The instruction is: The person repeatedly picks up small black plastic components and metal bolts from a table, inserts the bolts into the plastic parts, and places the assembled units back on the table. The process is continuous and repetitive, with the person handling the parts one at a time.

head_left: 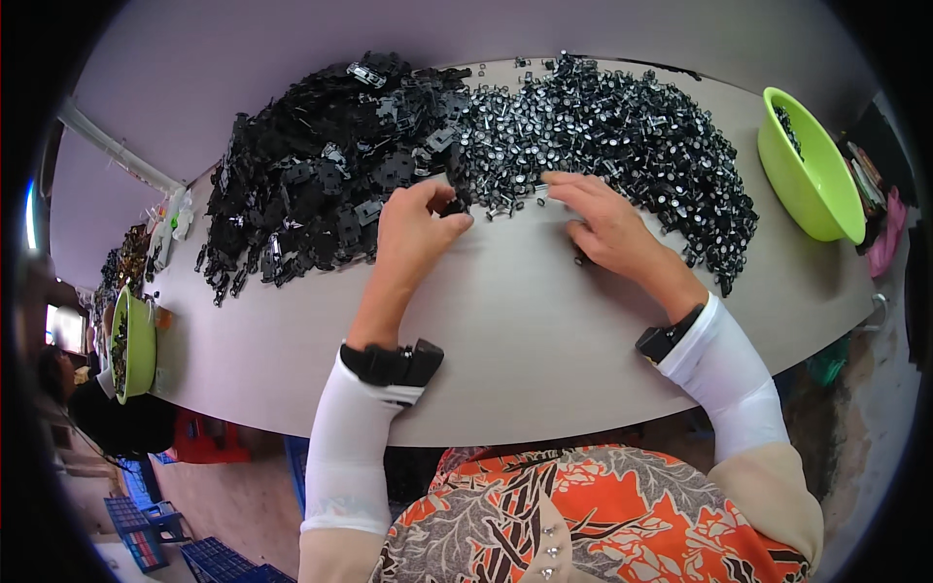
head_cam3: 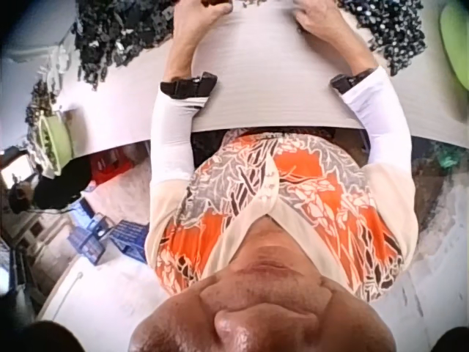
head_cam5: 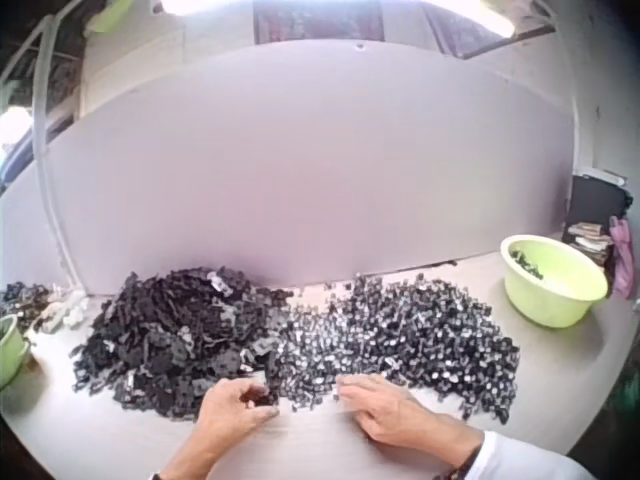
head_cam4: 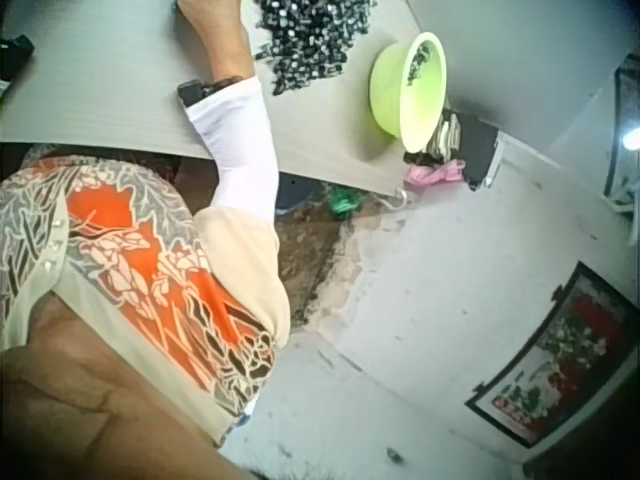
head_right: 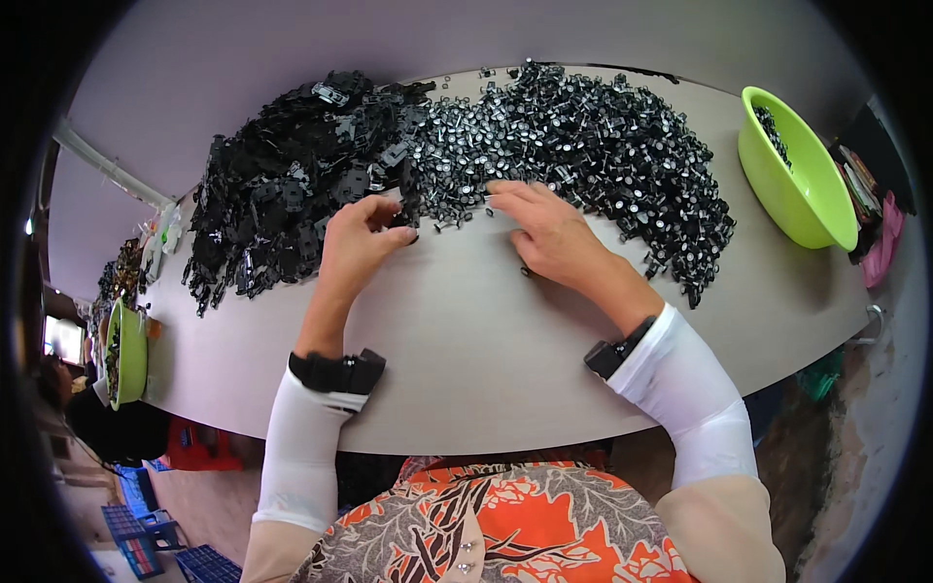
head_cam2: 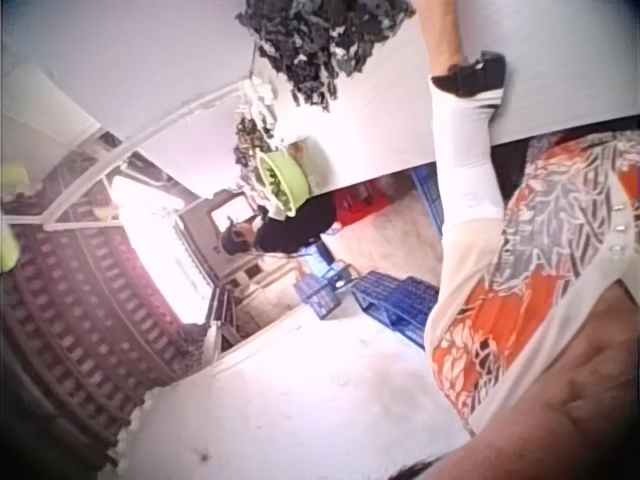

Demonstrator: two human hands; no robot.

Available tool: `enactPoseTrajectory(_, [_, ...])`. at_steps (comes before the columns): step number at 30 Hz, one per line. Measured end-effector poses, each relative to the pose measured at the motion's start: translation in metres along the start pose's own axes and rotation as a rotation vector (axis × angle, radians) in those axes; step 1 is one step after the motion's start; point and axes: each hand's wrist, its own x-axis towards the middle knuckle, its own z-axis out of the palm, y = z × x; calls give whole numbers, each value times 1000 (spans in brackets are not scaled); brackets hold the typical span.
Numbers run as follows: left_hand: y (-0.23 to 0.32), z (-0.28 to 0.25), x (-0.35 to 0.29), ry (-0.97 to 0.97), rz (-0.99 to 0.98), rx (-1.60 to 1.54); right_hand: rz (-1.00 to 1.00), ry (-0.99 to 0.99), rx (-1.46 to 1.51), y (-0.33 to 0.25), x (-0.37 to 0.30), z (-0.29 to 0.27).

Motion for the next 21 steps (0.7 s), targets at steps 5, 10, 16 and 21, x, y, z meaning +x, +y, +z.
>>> enactPoseTrajectory(5, [6,-3,-29,-94,-167,-492,44,-220,-40,-12,7,-3])
enactPoseTrajectory(10, [6,1,-42,-214,-313,-1013,80,-212,90,-20,-5,-16])
enactPoseTrajectory(16, [2,8,-44,-521,-575,-1306,71,-220,-46,-11,-5,-7])
enactPoseTrajectory(21, [7,7,-45,-538,-582,-1285,10,-156,-69,-14,-2,1])
